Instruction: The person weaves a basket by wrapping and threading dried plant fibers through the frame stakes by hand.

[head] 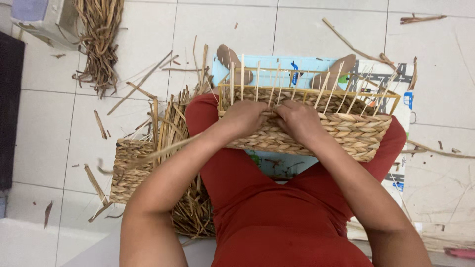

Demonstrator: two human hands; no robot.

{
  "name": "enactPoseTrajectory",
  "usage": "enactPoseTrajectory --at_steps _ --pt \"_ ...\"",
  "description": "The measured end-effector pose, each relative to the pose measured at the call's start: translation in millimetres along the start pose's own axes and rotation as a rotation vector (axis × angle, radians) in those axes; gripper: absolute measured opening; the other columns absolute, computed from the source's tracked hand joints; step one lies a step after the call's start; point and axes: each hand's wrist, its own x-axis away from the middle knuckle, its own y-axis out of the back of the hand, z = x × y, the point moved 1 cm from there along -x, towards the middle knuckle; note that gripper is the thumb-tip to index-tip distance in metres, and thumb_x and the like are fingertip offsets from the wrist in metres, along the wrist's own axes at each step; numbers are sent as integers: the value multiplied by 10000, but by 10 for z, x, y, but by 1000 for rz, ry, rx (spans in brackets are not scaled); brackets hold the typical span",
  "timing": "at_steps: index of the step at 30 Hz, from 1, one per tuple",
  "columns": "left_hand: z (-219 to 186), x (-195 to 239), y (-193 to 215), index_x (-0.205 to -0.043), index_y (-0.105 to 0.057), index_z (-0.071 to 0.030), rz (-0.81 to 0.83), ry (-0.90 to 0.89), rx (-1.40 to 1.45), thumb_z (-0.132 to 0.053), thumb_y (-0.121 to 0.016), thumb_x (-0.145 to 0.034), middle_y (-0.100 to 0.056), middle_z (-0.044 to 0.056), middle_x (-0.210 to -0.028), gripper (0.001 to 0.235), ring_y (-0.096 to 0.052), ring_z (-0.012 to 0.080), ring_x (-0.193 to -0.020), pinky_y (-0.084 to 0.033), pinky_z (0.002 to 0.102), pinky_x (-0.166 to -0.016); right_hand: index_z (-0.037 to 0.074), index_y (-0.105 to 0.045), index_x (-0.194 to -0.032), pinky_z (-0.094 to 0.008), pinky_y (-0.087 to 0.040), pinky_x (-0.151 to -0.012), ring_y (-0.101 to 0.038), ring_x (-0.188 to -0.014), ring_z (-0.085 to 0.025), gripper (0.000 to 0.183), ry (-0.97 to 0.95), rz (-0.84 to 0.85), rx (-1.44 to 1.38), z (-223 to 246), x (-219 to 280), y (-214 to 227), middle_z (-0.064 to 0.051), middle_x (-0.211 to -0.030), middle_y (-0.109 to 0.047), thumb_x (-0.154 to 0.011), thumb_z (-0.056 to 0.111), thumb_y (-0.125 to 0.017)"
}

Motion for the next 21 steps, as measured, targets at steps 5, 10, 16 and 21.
enactPoseTrajectory --at_steps 5,10,16,21 --pt "39 353 -90 -1040 -677 -11 -871 -381 -130 -235 -745 -822 -704 148 -913 320 -672 314 -860 -549 470 -738 55 -761 -873 -377 -585 -616 -704 -670 -228 157 -82 -9 -76 -59 22 -50 -87 -783 -736 -929 201 -762" --pt "-171 365 -550 -1191 -595 23 -906 -685 -65 9 -588 -1025 -691 178 -1112 167 -668 223 -911 -577 251 -700 61 -727 -941 -335 -594 -586 -685 -647 -196 98 -174 -62 -271 -198 121 -197 -76 -759 -703 -992 138 -694" --pt "-140 -149 -316 -1054 -672 -93 -126 -104 603 -197 -497 -1067 -572 47 -706 203 -548 161 -529 -455 231 -408 77 -664 -932 -338 -609 -675 -702 -737 -183 94 -191 -8 -299 -286 257 -225 -66 -831 -700 -978 157 -680" --pt "-66 -186 -416 -910 -671 -79 -418 -251 661 -238 -612 -994 -619 28 -742 188 -590 140 -579 -514 237 -481 84 -648 -1006 -363 -603 -764 -690 -854 -223 54 -163 84 -417 -221 265 -27 -99 -953 -695 -972 125 -638"
